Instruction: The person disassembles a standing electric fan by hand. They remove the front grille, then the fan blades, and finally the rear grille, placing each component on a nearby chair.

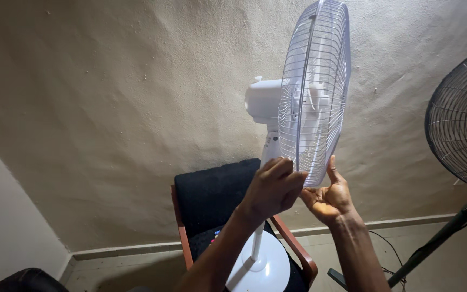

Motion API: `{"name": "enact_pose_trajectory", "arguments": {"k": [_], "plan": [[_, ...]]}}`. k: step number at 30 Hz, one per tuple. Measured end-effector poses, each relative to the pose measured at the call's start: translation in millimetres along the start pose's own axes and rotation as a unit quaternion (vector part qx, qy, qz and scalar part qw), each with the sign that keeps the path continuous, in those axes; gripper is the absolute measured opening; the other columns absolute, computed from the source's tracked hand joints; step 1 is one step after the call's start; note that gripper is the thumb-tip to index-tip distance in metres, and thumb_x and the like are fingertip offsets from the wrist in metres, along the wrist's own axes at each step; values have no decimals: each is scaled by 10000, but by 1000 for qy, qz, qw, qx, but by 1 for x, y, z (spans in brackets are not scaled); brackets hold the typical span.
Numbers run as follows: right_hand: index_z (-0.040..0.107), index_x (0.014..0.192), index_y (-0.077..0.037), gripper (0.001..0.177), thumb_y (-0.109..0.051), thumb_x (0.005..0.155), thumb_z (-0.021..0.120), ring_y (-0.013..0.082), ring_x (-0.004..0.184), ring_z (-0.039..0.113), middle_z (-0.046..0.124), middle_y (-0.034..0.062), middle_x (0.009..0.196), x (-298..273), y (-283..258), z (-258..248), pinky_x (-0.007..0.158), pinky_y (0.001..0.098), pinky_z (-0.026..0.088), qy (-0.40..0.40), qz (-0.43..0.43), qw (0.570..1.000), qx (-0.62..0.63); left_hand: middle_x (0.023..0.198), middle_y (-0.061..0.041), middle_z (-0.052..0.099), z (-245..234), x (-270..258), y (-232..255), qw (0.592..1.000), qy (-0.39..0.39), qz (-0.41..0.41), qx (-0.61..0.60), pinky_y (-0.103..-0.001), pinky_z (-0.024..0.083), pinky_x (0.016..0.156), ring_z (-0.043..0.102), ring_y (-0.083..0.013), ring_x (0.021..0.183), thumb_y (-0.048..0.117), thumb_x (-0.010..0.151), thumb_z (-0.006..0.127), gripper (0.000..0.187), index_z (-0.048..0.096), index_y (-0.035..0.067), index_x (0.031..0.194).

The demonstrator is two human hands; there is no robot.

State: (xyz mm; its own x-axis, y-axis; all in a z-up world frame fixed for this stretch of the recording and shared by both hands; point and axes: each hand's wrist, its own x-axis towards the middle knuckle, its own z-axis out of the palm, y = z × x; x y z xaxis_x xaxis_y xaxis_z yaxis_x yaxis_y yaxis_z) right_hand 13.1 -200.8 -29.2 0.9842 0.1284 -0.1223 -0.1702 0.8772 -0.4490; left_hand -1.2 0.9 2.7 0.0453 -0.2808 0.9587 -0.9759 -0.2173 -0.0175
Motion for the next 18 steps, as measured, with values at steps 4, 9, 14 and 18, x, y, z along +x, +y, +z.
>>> {"name": "enact_pose_trajectory", "arguments": {"k": [4, 9, 14, 18], "plan": [[530, 1395, 16, 806, -615, 909, 650, 342, 1217, 608, 594, 246, 1307, -5, 2, 8, 1035, 456, 548, 10, 6, 1000, 9, 805, -59, 503, 5, 9, 11, 995, 62, -77, 28, -370, 484, 660, 571, -215, 718, 142, 975, 735, 238, 555, 65, 839], [349, 1492, 69, 1004, -637, 841, 642, 397, 1271, 552, 509, 339, 1328, -14, 3, 11, 1015, 497, 543, -7, 15, 999, -42, 751, -42, 529, 14, 11, 20, 978, 77, -185, 56, -348, 452, 563, 563, -175, 619, 248, 972, 743, 309, 561, 80, 787], [122, 1500, 230, 1140, -602, 921, 643, 456, 1315, 534, 421, 422, 1378, -10, -5, 1, 1023, 490, 489, 39, 20, 998, -43, 761, -85, 492, 21, 20, 31, 954, 142, -230, 129, -389, 440, 620, 533, -230, 653, 288, 917, 765, 385, 499, 56, 763], [49, 1520, 192, 1150, -559, 900, 661, 519, 1304, 534, 371, 484, 1410, -10, -15, -4, 1027, 520, 481, 42, 12, 994, -100, 819, -86, 498, 26, 24, 38, 946, 154, -254, 130, -383, 471, 655, 558, -233, 711, 265, 960, 743, 342, 511, 49, 833]]}}
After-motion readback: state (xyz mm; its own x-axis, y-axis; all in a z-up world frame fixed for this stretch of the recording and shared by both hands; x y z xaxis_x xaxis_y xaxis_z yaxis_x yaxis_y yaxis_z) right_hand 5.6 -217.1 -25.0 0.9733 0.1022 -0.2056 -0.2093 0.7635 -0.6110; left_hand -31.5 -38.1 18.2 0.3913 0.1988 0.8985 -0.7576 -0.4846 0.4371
